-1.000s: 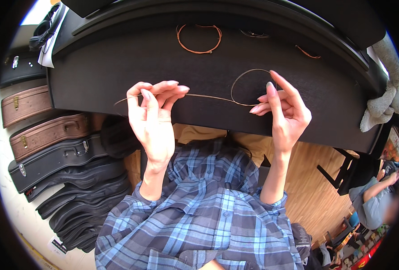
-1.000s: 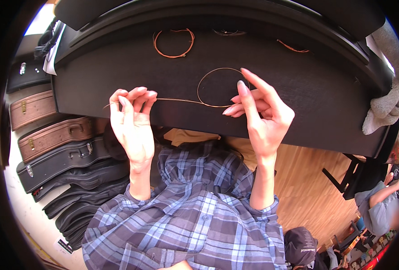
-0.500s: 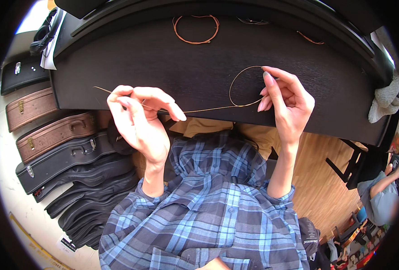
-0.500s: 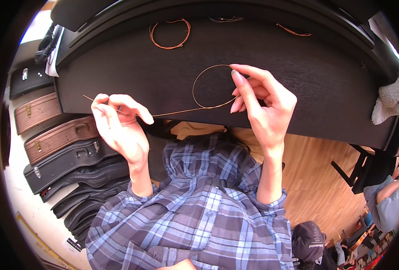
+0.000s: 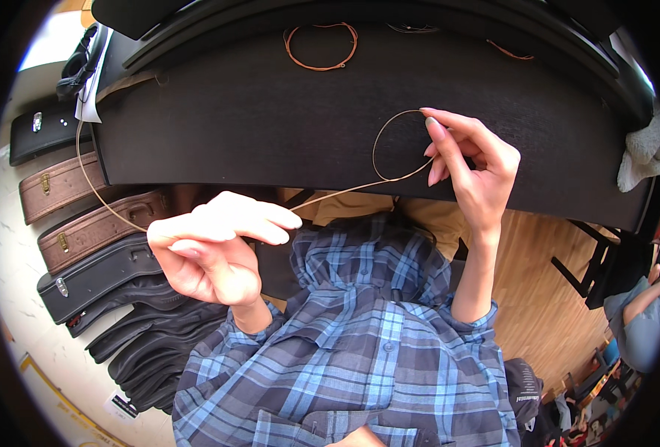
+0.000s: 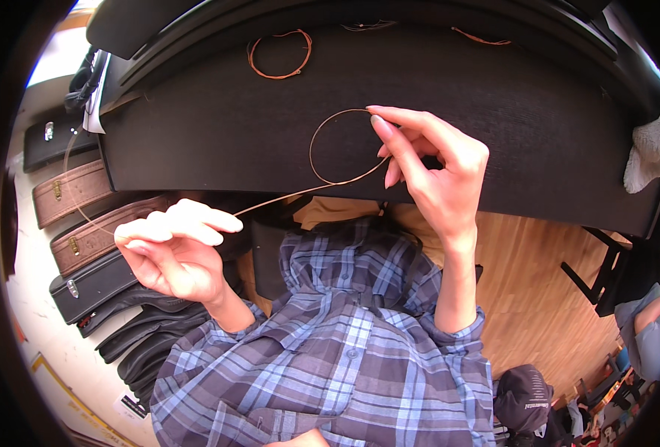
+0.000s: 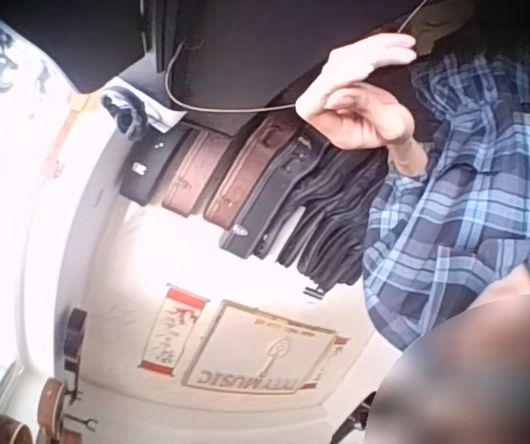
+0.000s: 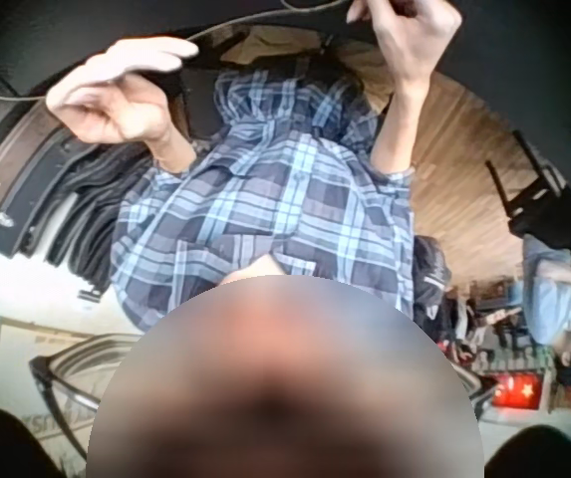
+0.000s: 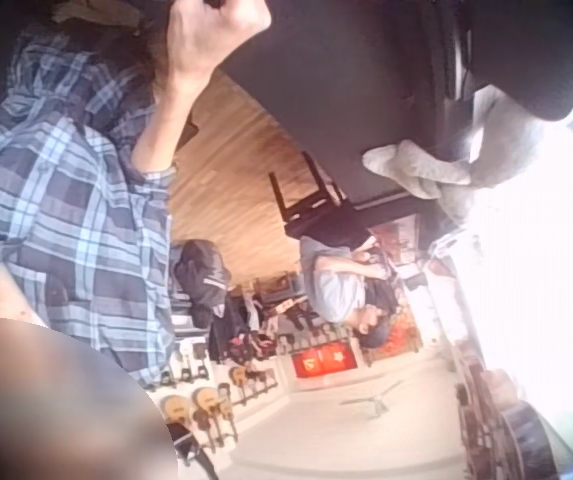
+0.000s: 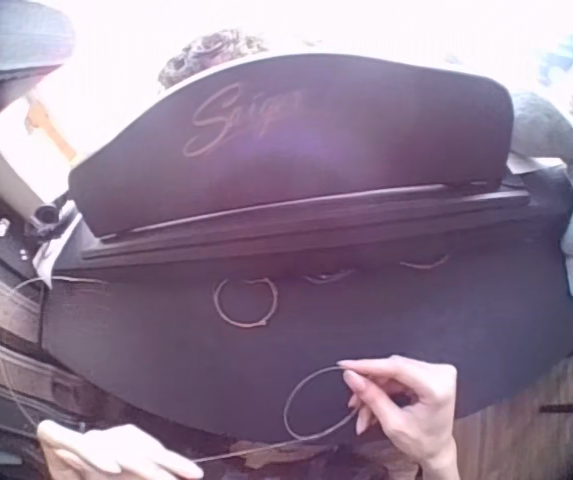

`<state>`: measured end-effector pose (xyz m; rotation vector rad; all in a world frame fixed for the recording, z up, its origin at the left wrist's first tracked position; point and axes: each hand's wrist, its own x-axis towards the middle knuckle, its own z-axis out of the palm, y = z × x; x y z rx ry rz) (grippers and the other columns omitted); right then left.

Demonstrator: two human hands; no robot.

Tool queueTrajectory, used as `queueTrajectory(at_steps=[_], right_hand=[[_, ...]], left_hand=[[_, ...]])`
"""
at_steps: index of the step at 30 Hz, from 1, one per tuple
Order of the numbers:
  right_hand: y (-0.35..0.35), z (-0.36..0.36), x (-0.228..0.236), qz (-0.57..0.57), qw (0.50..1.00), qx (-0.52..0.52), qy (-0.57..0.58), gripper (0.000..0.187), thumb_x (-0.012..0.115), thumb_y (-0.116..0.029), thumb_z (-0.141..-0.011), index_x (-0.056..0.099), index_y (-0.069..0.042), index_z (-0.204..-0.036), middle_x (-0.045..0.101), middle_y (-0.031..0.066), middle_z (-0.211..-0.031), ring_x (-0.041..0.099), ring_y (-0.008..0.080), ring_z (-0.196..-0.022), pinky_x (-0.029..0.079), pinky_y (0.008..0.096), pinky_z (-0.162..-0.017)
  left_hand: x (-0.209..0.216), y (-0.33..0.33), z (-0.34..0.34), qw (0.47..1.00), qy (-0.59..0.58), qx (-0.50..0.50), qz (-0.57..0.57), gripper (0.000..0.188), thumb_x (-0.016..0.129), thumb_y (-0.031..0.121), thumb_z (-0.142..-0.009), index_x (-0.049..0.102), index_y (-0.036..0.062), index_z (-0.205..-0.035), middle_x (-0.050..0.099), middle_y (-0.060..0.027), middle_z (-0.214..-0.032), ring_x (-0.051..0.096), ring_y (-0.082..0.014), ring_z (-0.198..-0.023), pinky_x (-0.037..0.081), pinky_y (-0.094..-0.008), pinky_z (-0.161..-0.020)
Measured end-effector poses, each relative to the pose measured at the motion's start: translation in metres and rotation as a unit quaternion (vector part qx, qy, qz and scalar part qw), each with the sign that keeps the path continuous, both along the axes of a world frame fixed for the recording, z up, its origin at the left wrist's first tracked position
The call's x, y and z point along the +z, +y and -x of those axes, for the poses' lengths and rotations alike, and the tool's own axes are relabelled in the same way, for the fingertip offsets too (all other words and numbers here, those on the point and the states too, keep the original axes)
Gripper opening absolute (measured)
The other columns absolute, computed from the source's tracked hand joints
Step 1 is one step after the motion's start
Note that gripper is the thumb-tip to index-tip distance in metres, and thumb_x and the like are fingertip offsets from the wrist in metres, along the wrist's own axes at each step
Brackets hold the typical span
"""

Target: The person manipulates a thin wire or string with both hands, forming loops and knots on a black surface. The hands repeatedly adjust the loop size and tension, occasionally pulling the wire taut. The task appears to be knot tying or wire shaping without visible tools.

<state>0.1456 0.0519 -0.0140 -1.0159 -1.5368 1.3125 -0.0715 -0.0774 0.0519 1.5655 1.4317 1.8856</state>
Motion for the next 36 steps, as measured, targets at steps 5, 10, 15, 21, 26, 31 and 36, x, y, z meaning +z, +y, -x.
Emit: queueTrajectory(at_steps=[5, 10, 15, 21, 26, 31, 36], right_hand=[[0.0, 0.0, -0.002, -0.006, 1.0, -0.006, -0.003, 0.016, 0.072, 0.0, -0.092, 0.077, -0.002, -0.107, 0.07, 0.0053, -0.073, 0.063, 0.0067, -0.052, 0.045, 0.0195, -0.046], [0.0, 0.0, -0.001, -0.011, 1.0, -0.005, -0.011, 0.017, 0.073, 0.0, -0.091, 0.077, -0.002, -0.107, 0.071, 0.0055, -0.073, 0.063, 0.0067, -0.052, 0.045, 0.0196, -0.046], [0.0, 0.003, 0.001, -0.016, 1.0, -0.003, -0.021, 0.017, 0.073, 0.0, -0.091, 0.077, -0.003, -0.107, 0.071, 0.0059, -0.074, 0.065, 0.0081, -0.054, 0.047, 0.02, -0.047], [0.002, 0.006, 0.003, 0.03, 0.999, -0.008, -0.013, 0.016, 0.072, -0.002, -0.093, 0.076, -0.001, -0.108, 0.072, 0.0078, -0.074, 0.072, 0.0124, -0.06, 0.053, 0.021, -0.05], [0.004, 0.008, 0.004, 0.052, 0.998, -0.021, -0.005, 0.017, 0.071, -0.003, -0.094, 0.076, 0.0, -0.11, 0.073, 0.0089, -0.075, 0.073, 0.0148, -0.062, 0.055, 0.0215, -0.051], [0.002, 0.008, 0.005, 0.031, 0.999, -0.013, -0.006, 0.017, 0.071, -0.002, -0.094, 0.075, 0.0, -0.111, 0.073, 0.0089, -0.076, 0.073, 0.015, -0.062, 0.056, 0.0217, -0.052], [0.001, 0.007, 0.002, 0.013, 1.0, 0.017, 0.011, 0.018, 0.071, 0.001, -0.093, 0.075, 0.001, -0.11, 0.073, 0.0093, -0.075, 0.073, 0.0147, -0.062, 0.056, 0.0215, -0.052]], left_hand=[[0.006, -0.002, 0.001, 0.997, 0.066, 0.028, 0.025, 0.026, 0.031, 0.021, -0.112, 0.041, 0.0027, -0.097, 0.062, -0.0225, -0.067, 0.063, -0.0316, -0.053, 0.059, -0.0433, -0.053], [-0.007, 0.003, 0.01, 0.983, 0.117, 0.132, 0.047, 0.029, 0.032, 0.024, -0.112, 0.041, 0.0018, -0.097, 0.067, -0.0288, -0.08, 0.072, -0.0338, -0.069, 0.058, -0.0334, -0.055], [-0.025, 0.009, 0.025, 0.971, 0.028, 0.153, 0.181, 0.028, 0.044, 0.026, -0.111, 0.05, -0.0017, -0.112, 0.068, -0.0159, -0.078, 0.066, -0.0178, -0.056, 0.052, -0.025, -0.051], [-0.045, 0.008, 0.014, 0.929, -0.193, 0.014, 0.315, 0.034, 0.056, 0.019, -0.106, 0.039, 0.0005, -0.129, 0.069, -0.0181, -0.086, 0.069, -0.0209, -0.061, 0.054, -0.0272, -0.055], [-0.054, 0.006, -0.017, 0.935, -0.207, -0.068, 0.279, 0.037, 0.064, 0.002, -0.099, 0.042, -0.0035, -0.127, 0.068, -0.0213, -0.103, 0.073, -0.0244, -0.083, 0.061, -0.0302, -0.074], [-0.062, 0.017, -0.044, 0.898, -0.242, -0.113, 0.35, 0.022, 0.054, 0.015, -0.106, 0.052, -0.0052, -0.115, 0.07, -0.0227, -0.098, 0.074, -0.0257, -0.075, 0.062, -0.0332, -0.067], [-0.065, 0.026, -0.044, 0.914, -0.249, -0.066, 0.314, 0.019, 0.056, 0.015, -0.105, 0.055, -0.0046, -0.106, 0.071, -0.0179, -0.093, 0.075, -0.0213, -0.073, 0.061, -0.028, -0.062]])
